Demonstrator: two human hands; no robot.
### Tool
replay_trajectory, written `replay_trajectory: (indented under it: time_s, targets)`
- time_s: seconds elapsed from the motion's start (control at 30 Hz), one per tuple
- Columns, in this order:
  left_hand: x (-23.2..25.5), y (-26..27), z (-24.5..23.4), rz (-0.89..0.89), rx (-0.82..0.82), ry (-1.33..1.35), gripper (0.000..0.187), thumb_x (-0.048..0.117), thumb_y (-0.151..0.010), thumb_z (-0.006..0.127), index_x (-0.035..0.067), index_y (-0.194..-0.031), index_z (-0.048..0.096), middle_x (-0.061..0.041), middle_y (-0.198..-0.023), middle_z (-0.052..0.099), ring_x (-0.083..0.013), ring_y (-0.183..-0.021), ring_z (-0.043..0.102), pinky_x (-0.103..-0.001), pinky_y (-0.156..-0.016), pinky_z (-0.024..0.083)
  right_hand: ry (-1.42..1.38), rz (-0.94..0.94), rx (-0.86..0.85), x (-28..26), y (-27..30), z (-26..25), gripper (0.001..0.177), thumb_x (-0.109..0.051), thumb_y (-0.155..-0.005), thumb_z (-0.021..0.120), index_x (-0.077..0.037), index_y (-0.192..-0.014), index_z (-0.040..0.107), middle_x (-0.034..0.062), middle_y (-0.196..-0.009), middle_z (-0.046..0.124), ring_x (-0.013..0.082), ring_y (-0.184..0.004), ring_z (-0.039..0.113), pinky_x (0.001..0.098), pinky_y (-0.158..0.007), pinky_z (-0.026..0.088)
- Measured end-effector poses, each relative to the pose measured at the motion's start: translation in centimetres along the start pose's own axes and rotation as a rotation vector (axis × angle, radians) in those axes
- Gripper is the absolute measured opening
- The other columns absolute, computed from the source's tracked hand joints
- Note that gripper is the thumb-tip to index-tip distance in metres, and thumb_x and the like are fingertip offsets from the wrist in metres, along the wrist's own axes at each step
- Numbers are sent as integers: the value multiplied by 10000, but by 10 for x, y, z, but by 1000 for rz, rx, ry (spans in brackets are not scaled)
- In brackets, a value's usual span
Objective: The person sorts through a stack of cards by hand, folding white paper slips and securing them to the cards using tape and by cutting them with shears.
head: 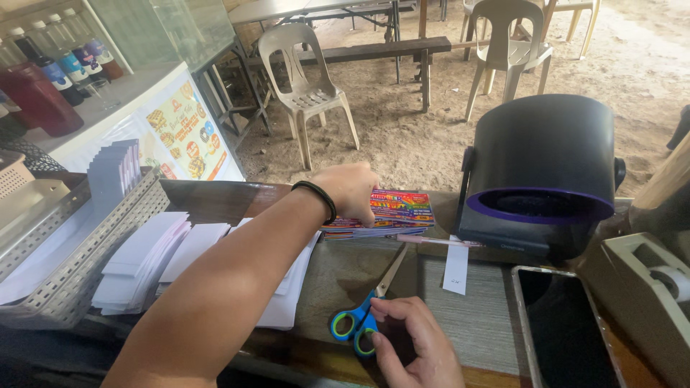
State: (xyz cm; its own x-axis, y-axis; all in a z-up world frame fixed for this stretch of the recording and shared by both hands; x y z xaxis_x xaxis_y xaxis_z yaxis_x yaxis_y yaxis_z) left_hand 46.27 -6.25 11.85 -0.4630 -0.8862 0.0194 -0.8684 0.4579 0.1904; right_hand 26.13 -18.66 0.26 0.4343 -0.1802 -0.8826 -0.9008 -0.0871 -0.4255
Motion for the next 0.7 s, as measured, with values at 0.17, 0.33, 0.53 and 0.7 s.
replay_trajectory:
  time_s: [0.17, 0.33, 0.53, 0.7]
  targets:
    - [6, 6, -16, 33, 58, -30, 533, 367, -634, 880, 85, -1066, 746, -123, -1155, 655, -304, -1067, 675, -422, -890, 563, 35, -15, 12, -7, -1, -1, 393, 32, -783, 741, -38, -1167, 696, 76, -1000, 716, 181, -1003, 708, 301, -882, 576]
    - [6, 24, -35, 75, 134, -52, 540, 366, -651, 865, 64, -1074, 720, -146, -1138, 649, -316, -1060, 665, -429, -901, 555, 15, -16, 36, -11, 2, -3, 366, 44, -819, 716, -36, -1175, 689, 73, -1013, 713, 168, -1008, 731, 293, -902, 551]
    - [9, 90, -63, 296, 352, 49, 589, 344, -628, 877, 49, -1102, 687, -147, -1100, 623, -314, -1072, 623, -398, -936, 512, -410, 76, 54, 3, 6, -2, 346, -123, -1024, 586, 20, -1338, 572, 160, -1133, 685, 196, -1065, 670, 326, -949, 529]
    - [40, 167, -56, 244, 173, 40, 524, 293, -660, 865, 88, -1105, 678, -120, -1084, 618, -301, -1035, 632, -402, -889, 515, -871, 280, 89, -17, 14, -24, 651, -495, -1001, 351, -49, -1476, 340, 221, -1100, 700, 257, -874, 724, 374, -769, 611]
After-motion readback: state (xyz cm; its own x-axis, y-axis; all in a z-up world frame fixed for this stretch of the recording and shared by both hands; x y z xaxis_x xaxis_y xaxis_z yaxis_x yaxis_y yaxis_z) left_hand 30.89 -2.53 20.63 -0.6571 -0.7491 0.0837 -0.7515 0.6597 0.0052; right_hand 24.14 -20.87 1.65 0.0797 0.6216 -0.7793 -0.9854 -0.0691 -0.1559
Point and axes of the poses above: each hand's wrist, its own y-axis away from the middle knuckle, its own z-axis out of the palm, x = y × z, the point moved 4 cm from there along -y, towards the middle knuckle
